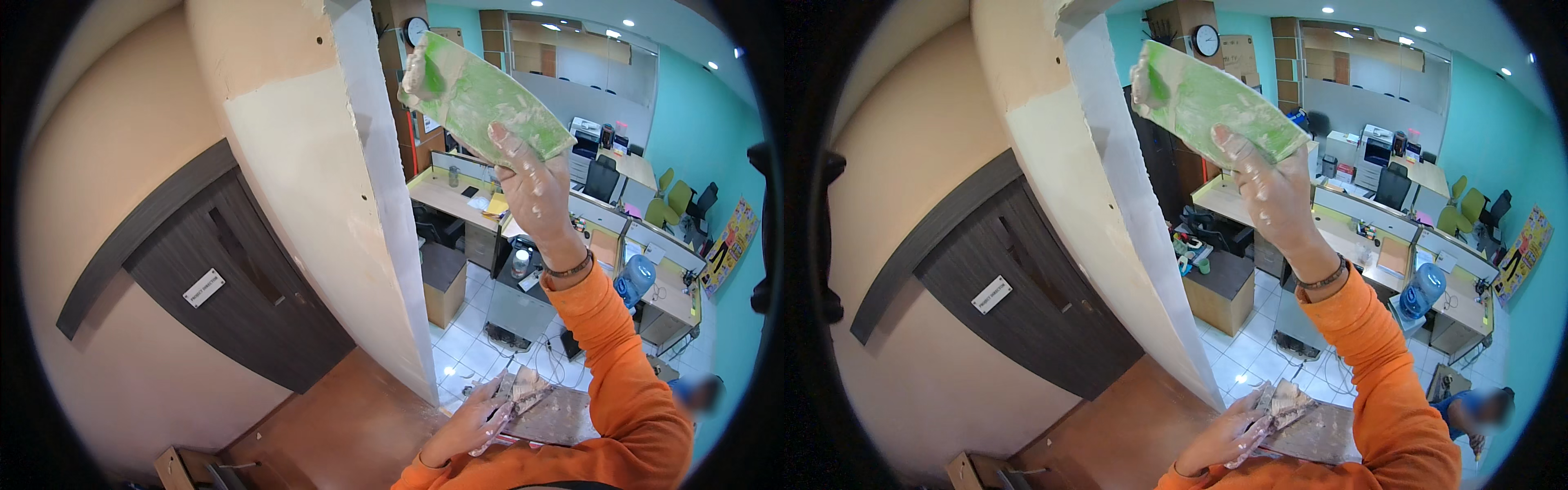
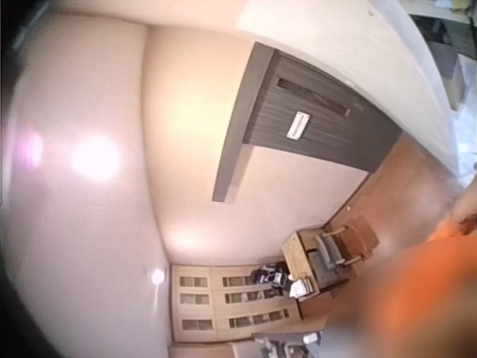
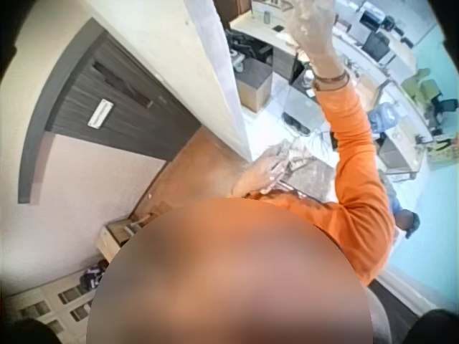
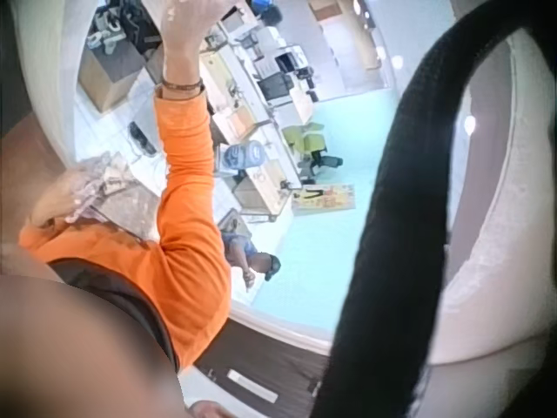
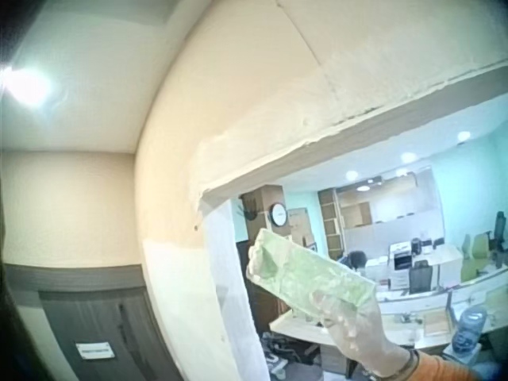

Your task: The person applies plaster to a ceiling and wall using a green trowel and a metal hawk. They repeatedly scoop plaster from the hawk and spread it along the ceiling edge and upper wall, smoothing the surface. A second person is visible in the background working on the floor.

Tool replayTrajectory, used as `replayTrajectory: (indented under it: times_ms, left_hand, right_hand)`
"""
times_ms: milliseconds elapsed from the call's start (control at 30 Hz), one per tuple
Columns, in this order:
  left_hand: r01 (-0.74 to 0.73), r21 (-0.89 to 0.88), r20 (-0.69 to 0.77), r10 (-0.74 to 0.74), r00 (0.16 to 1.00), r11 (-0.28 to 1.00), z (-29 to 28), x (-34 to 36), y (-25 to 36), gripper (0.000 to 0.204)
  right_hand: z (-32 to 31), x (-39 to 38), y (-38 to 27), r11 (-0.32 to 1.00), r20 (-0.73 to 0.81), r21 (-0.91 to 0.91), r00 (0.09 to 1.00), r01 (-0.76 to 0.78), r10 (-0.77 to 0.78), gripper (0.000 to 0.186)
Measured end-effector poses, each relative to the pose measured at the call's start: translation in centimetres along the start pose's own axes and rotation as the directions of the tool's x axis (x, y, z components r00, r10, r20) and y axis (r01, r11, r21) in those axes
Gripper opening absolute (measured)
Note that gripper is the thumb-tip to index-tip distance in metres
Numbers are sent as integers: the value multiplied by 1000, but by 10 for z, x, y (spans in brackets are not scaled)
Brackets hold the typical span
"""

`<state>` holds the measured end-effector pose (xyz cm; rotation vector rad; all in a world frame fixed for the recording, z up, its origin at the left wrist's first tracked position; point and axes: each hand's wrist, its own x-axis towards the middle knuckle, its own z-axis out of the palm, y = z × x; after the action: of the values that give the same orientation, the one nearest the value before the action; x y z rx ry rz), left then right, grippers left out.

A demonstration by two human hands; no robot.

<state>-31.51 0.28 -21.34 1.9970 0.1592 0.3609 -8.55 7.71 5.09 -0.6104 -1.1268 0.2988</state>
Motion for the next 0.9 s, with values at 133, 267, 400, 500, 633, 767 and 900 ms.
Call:
replayTrajectory:
  times_ms: [133, 267, 400, 500, 633, 767, 900]
  left_hand:
    - [30, -41, 85, -26, 996, 999, -3, 4, -14, 42]
    - [-55, -118, 94, 66, 993, 991, -6, 8, -19, 40]
    - [-43, -193, 137, 70, 988, 980, -15, 9, -17, 39]
    - [-86, -137, 146, 106, 984, 987, -18, 8, -18, 37]
    - [-62, -127, 147, 80, 986, 990, -13, 8, -27, 37]
    - [-76, -162, 132, 98, 986, 984, -8, 5, -34, 37]
    - [-65, -131, 160, 86, 983, 989, -12, 5, -30, 37]
  right_hand:
    - [8, 14, -5, 663, 393, -479, 816, 576, -424, 46]
    - [26, 27, 18, 386, 651, -466, 604, 797, -460, 59]
    - [32, 6, 40, 242, 706, -571, 620, 784, -342, 63]
    - [20, -18, 28, 328, 739, -543, 626, 772, -250, 52]
    - [11, -7, -3, 388, 744, -517, 625, 763, -238, 60]
    - [23, 47, -14, 279, 707, -484, 559, 829, -433, 50]
    - [24, 55, -4, 270, 747, -470, 541, 841, -385, 52]
